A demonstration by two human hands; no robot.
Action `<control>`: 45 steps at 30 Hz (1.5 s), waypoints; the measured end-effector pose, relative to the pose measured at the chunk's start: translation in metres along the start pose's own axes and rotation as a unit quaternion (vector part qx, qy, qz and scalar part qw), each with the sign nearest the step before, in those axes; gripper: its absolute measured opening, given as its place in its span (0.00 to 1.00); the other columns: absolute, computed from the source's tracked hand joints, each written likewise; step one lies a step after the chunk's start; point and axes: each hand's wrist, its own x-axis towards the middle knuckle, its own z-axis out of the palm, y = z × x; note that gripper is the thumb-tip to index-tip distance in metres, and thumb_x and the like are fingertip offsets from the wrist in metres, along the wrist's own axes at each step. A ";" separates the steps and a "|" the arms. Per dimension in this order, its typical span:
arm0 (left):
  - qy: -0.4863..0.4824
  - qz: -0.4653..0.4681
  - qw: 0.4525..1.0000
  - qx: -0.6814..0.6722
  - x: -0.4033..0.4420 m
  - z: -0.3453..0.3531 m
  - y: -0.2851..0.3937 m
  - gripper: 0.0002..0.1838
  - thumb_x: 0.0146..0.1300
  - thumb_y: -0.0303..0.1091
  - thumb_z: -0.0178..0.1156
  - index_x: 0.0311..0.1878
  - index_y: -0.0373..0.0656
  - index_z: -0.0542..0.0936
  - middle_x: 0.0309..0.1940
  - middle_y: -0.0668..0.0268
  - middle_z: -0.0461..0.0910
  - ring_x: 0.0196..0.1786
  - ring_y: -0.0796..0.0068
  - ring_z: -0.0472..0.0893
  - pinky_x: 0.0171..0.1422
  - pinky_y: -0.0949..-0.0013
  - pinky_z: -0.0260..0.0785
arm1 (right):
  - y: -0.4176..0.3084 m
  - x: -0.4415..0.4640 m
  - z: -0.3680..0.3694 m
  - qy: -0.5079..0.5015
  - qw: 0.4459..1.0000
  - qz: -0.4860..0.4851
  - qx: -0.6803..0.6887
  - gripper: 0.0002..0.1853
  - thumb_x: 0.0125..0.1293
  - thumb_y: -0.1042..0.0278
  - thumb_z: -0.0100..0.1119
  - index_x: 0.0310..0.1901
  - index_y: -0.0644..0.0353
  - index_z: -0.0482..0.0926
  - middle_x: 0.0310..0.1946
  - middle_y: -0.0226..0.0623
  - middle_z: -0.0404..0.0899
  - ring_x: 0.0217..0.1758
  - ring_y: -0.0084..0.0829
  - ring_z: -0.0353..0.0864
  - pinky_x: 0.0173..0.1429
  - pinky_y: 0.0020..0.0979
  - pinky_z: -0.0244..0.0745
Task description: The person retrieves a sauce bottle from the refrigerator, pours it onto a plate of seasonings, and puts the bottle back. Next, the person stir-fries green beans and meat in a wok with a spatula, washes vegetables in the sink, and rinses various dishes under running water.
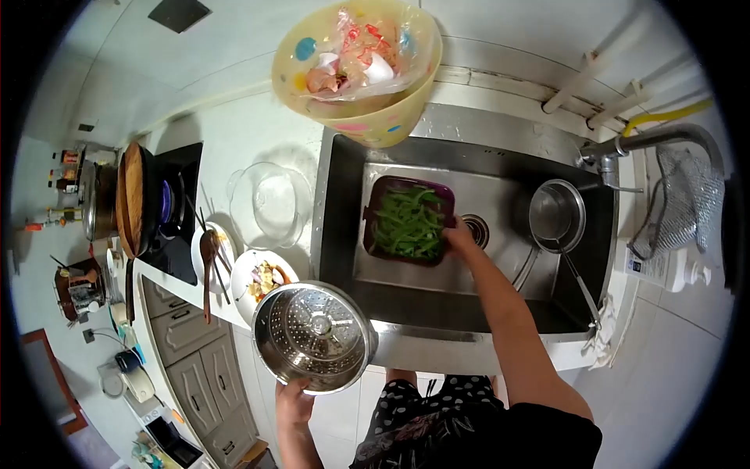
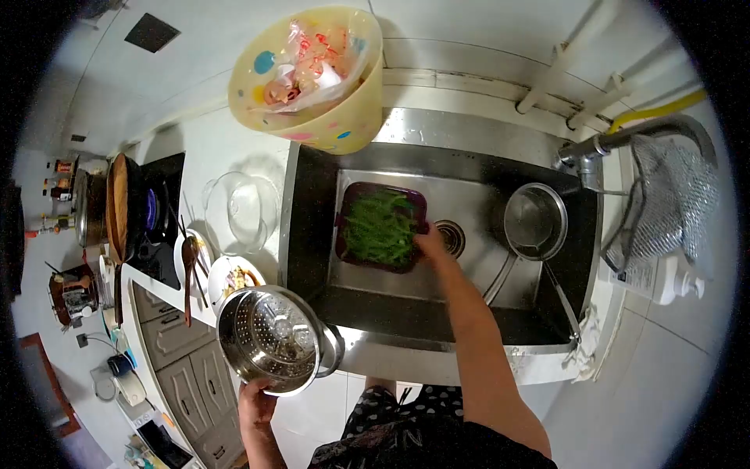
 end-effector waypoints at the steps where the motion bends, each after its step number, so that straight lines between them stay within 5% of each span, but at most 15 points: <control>1: 0.009 0.001 1.000 0.001 -0.001 -0.002 0.000 0.24 0.44 0.19 0.49 0.49 0.30 0.66 0.43 0.54 0.73 0.44 0.59 0.75 0.48 0.59 0.70 | 0.001 0.004 -0.006 -0.031 0.999 -0.018 0.009 0.31 0.49 0.80 0.50 0.58 0.62 0.57 0.46 0.46 0.68 0.45 0.42 0.72 0.43 0.41 0.74; 5: 0.018 0.010 1.000 -0.006 0.002 0.001 -0.003 0.26 0.43 0.20 0.49 0.52 0.31 0.64 0.45 0.53 0.71 0.44 0.58 0.75 0.50 0.57 0.70 | -0.005 0.011 -0.012 -0.056 0.992 -0.053 -0.102 0.32 0.46 0.82 0.46 0.58 0.60 0.57 0.40 0.42 0.69 0.40 0.38 0.73 0.32 0.36 0.74; 13: 0.006 0.021 0.999 0.030 0.026 -0.005 0.000 0.31 0.44 0.20 0.46 0.57 0.38 0.57 0.45 0.54 0.69 0.44 0.58 0.75 0.43 0.58 0.74 | 0.062 0.031 -0.040 -0.023 0.992 -0.120 -0.026 0.35 0.42 0.84 0.46 0.58 0.57 0.56 0.38 0.39 0.70 0.33 0.36 0.74 0.28 0.33 0.73; 16: -0.024 0.011 0.998 0.055 0.034 -0.002 0.007 0.38 0.45 0.18 0.46 0.62 0.50 0.49 0.49 0.55 0.65 0.47 0.60 0.73 0.40 0.61 0.76 | 0.013 -0.028 -0.045 -0.038 0.996 -0.082 0.020 0.36 0.42 0.83 0.46 0.59 0.56 0.55 0.39 0.39 0.71 0.32 0.37 0.75 0.28 0.34 0.74; 19: -0.049 0.040 0.995 0.077 0.034 0.019 0.020 0.39 0.46 0.19 0.46 0.63 0.52 0.45 0.50 0.56 0.63 0.48 0.60 0.73 0.38 0.62 0.77 | -0.025 -0.085 -0.057 -0.053 0.992 -0.057 0.096 0.37 0.42 0.83 0.47 0.59 0.54 0.55 0.41 0.39 0.71 0.32 0.37 0.75 0.28 0.35 0.75; 23: -0.046 0.103 0.973 0.201 0.045 0.043 0.024 0.43 0.44 0.20 0.52 0.63 0.46 0.43 0.56 0.54 0.57 0.53 0.61 0.68 0.47 0.67 0.71 | -0.050 -0.137 -0.091 -0.030 0.994 -0.073 0.080 0.37 0.42 0.83 0.46 0.60 0.54 0.55 0.41 0.39 0.71 0.33 0.37 0.76 0.28 0.34 0.76; 25: -0.068 0.219 0.937 0.263 0.071 0.043 0.007 0.45 0.41 0.21 0.56 0.63 0.45 0.45 0.55 0.52 0.56 0.54 0.61 0.66 0.54 0.67 0.65 | -0.070 -0.172 -0.106 -0.020 0.992 -0.092 0.086 0.38 0.41 0.84 0.46 0.60 0.54 0.55 0.41 0.38 0.71 0.34 0.37 0.76 0.29 0.35 0.77; 29: -0.023 0.261 0.869 0.420 0.083 0.099 -0.014 0.47 0.37 0.29 0.61 0.62 0.45 0.47 0.48 0.47 0.58 0.47 0.54 0.64 0.54 0.64 0.61 | -0.096 -0.220 -0.137 0.012 0.986 -0.153 0.056 0.35 0.40 0.84 0.45 0.57 0.57 0.57 0.41 0.38 0.71 0.35 0.38 0.77 0.27 0.38 0.79; 32: -0.051 0.235 0.870 0.431 0.085 0.141 -0.044 0.47 0.37 0.33 0.62 0.62 0.47 0.47 0.48 0.40 0.57 0.49 0.49 0.64 0.54 0.60 0.62 | -0.117 -0.258 -0.148 0.043 0.985 -0.157 0.053 0.33 0.41 0.84 0.45 0.56 0.59 0.58 0.40 0.39 0.72 0.32 0.37 0.77 0.25 0.37 0.79; 35: -0.128 0.109 0.940 0.297 0.071 0.172 -0.058 0.47 0.37 0.33 0.62 0.62 0.46 0.47 0.49 0.39 0.57 0.48 0.49 0.65 0.51 0.57 0.67 | -0.115 -0.264 -0.173 0.057 0.979 -0.196 -0.006 0.33 0.41 0.83 0.45 0.55 0.59 0.58 0.39 0.39 0.71 0.29 0.37 0.77 0.24 0.36 0.79; 41: -0.149 0.153 0.935 0.285 0.088 0.186 -0.122 0.47 0.37 0.30 0.61 0.62 0.47 0.47 0.49 0.40 0.57 0.48 0.50 0.66 0.40 0.63 0.73 | -0.137 -0.296 -0.168 0.119 0.979 -0.164 -0.021 0.28 0.41 0.82 0.47 0.50 0.60 0.59 0.39 0.42 0.71 0.30 0.39 0.77 0.22 0.36 0.79; 45: -0.218 0.049 0.960 0.168 0.080 0.186 -0.121 0.47 0.36 0.25 0.61 0.62 0.43 0.47 0.49 0.46 0.62 0.44 0.55 0.72 0.30 0.63 0.76 | -0.146 -0.304 -0.155 0.162 0.964 -0.169 -0.126 0.28 0.42 0.80 0.50 0.50 0.60 0.59 0.37 0.42 0.72 0.32 0.38 0.77 0.27 0.37 0.78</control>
